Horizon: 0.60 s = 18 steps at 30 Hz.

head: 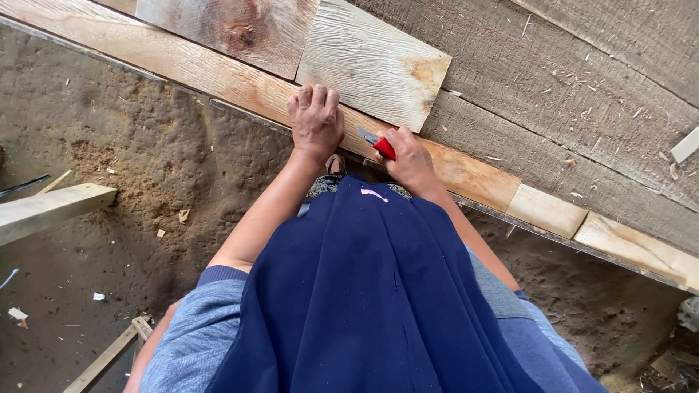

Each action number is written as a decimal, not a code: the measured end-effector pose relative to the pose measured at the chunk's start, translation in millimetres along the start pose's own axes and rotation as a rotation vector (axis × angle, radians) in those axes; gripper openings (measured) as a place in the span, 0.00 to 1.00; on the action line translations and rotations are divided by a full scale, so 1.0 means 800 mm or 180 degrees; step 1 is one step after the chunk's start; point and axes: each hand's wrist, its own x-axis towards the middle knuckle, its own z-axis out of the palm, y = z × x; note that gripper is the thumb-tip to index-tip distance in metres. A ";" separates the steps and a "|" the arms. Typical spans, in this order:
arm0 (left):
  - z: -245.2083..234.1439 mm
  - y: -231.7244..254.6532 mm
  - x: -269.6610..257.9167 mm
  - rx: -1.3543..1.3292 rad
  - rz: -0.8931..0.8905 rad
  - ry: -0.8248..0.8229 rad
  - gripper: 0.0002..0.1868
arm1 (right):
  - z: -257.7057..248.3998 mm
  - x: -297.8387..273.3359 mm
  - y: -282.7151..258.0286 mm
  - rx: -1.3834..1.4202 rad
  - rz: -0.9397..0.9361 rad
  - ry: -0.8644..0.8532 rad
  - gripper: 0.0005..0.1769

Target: Cutting and trimming thin wood panels using a utility knife in a workshop environment.

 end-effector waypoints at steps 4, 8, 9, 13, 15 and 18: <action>0.017 -0.003 0.004 -0.0116 -0.0121 -0.0090 0.09 | -0.003 0.002 -0.003 -0.0119 0.0079 -0.0107 0.24; 0.038 0.003 0.015 -0.0402 -0.0052 -0.0449 0.12 | -0.008 0.001 -0.010 -0.0074 -0.0155 0.0010 0.20; 0.027 0.009 0.027 -0.0519 0.0002 -0.0877 0.15 | -0.012 0.002 -0.013 0.0004 -0.0277 0.0105 0.18; 0.047 0.002 0.034 -0.0529 0.0247 -0.1885 0.33 | -0.008 0.002 -0.007 -0.0048 -0.0243 0.0094 0.20; 0.038 0.004 0.040 -0.0593 0.0037 -0.2471 0.35 | -0.010 0.001 -0.009 -0.0044 -0.0043 -0.0115 0.22; 0.038 0.000 0.043 -0.0483 0.0108 -0.2575 0.35 | -0.029 0.002 -0.023 0.0225 -0.0089 -0.0037 0.17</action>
